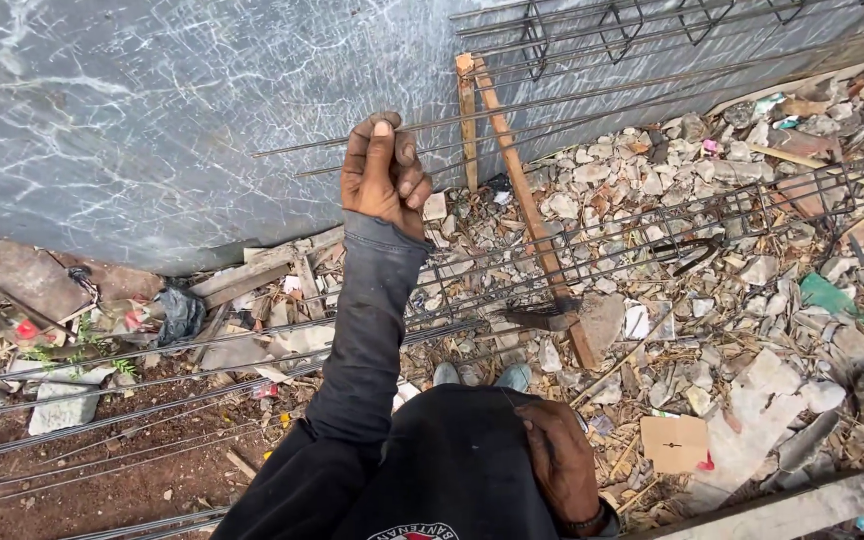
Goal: The person constructs a rebar cage by wrapping binding wire around the intersecting steel bars and twisting and tightening the wire with pliers.
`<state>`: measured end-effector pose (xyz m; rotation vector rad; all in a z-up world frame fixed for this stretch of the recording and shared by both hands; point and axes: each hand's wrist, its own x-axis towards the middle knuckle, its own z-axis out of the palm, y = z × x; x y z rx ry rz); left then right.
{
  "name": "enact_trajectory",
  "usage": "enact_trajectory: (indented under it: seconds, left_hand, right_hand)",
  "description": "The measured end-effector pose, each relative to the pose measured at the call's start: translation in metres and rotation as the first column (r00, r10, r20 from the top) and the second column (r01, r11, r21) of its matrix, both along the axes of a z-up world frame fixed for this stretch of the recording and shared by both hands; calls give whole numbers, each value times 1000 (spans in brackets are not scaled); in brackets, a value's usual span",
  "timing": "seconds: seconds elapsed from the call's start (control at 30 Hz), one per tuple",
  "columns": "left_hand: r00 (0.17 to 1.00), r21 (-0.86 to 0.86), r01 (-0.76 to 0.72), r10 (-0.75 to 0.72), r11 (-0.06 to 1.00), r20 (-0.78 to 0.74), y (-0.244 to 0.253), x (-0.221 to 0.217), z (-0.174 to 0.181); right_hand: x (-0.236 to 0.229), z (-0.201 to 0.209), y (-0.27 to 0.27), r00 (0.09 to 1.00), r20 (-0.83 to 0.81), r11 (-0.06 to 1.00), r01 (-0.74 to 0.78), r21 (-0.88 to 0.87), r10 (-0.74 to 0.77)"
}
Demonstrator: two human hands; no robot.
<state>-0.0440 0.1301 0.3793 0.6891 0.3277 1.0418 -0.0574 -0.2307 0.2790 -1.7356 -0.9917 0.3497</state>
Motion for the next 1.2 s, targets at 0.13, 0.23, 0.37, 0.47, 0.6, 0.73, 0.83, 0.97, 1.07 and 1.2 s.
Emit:
enact_trajectory:
  seconds: [0.13, 0.23, 0.37, 0.47, 0.6, 0.73, 0.83, 0.97, 1.07, 1.2]
  left_hand:
    - [999, -5, 26, -25, 1000, 36, 5, -3, 1]
    - [998, -4, 39, -38, 999, 56, 9, -3, 2]
    - [998, -8, 42, -41, 999, 48, 13, -6, 0]
    - [998, -18, 39, -38, 999, 46, 19, -9, -3]
    - [993, 22, 68, -70, 997, 93, 30, -18, -9]
    - [993, 9, 29, -30, 1000, 117, 46, -39, -18]
    - [985, 2, -36, 35, 999, 167, 69, -51, -22]
    - [976, -56, 18, -6, 998, 216, 84, -69, -21]
    - [968, 0, 86, -84, 996, 238, 86, -88, -15]
    - [959, 144, 122, -155, 982, 239, 94, -122, -8]
  right_hand:
    - [1, -5, 0, 1000, 4, 1000, 2, 21, -3]
    - [-2, -9, -3, 1000, -2, 1000, -5, -7, 5]
    - [-2, -13, -3, 999, -23, 999, -23, 23, 23]
    - [-5, -11, -3, 1000, -8, 998, -14, 55, 14]
    - [-6, -5, 1, 996, 75, 997, 32, 72, -37]
    - [-6, 5, 2, 968, 161, 981, 191, 41, -195]
    - [-14, 18, 1, 985, 149, 996, 87, 31, -91]
    - [-23, 22, 11, 981, -186, 999, -45, 10, 46]
    - [-24, 24, 15, 825, -562, 998, -61, 9, 56]
    - [-20, 39, 22, 845, -532, 986, -37, -164, -57]
